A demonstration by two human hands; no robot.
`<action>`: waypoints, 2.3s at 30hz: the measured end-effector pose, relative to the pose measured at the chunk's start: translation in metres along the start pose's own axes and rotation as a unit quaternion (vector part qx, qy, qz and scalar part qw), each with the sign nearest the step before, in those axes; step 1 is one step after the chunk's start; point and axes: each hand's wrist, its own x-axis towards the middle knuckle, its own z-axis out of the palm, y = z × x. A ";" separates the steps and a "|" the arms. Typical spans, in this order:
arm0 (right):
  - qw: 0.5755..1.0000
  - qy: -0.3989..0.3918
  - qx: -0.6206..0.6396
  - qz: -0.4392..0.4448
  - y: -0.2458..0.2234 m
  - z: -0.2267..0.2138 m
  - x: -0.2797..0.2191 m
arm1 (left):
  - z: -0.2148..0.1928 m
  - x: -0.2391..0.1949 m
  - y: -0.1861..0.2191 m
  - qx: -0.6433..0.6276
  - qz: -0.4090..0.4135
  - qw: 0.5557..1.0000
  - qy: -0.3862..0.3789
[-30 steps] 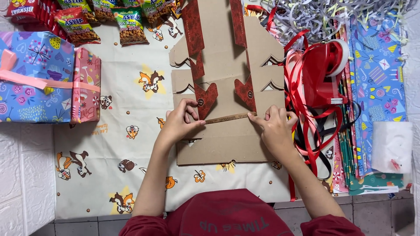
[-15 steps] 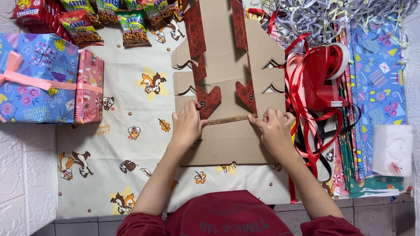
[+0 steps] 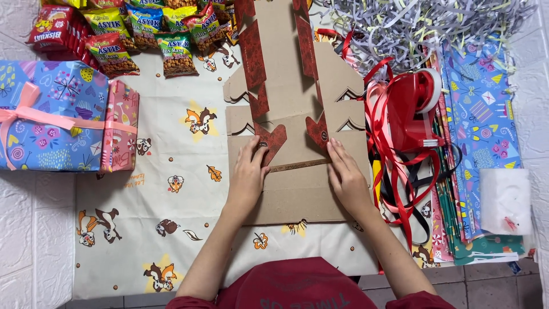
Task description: The person assembles a flat cardboard gift box by folding and taping its sides. They then place shredded paper filler into the assembled box. The workspace contains various snack packages and gift-wrapping supplies.
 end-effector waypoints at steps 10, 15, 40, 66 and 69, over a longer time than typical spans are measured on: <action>0.997 -0.071 -0.016 0.030 0.011 0.023 0.025 | 0.013 0.000 -0.001 0.051 0.023 0.996 -0.076; 0.973 -0.124 -0.194 -0.018 0.017 0.047 0.024 | 0.030 0.001 -0.012 0.112 0.055 0.991 -0.039; 0.965 -0.114 -0.236 -0.024 0.019 0.049 0.022 | 0.037 0.004 -0.017 0.041 0.019 0.979 0.201; 0.969 0.059 -0.198 -0.133 0.002 0.061 0.003 | 0.038 0.016 0.001 0.098 -0.015 0.995 0.000; 0.980 -0.016 -0.136 -0.146 -0.008 0.067 -0.013 | 0.039 0.018 0.001 0.101 -0.016 0.995 -0.001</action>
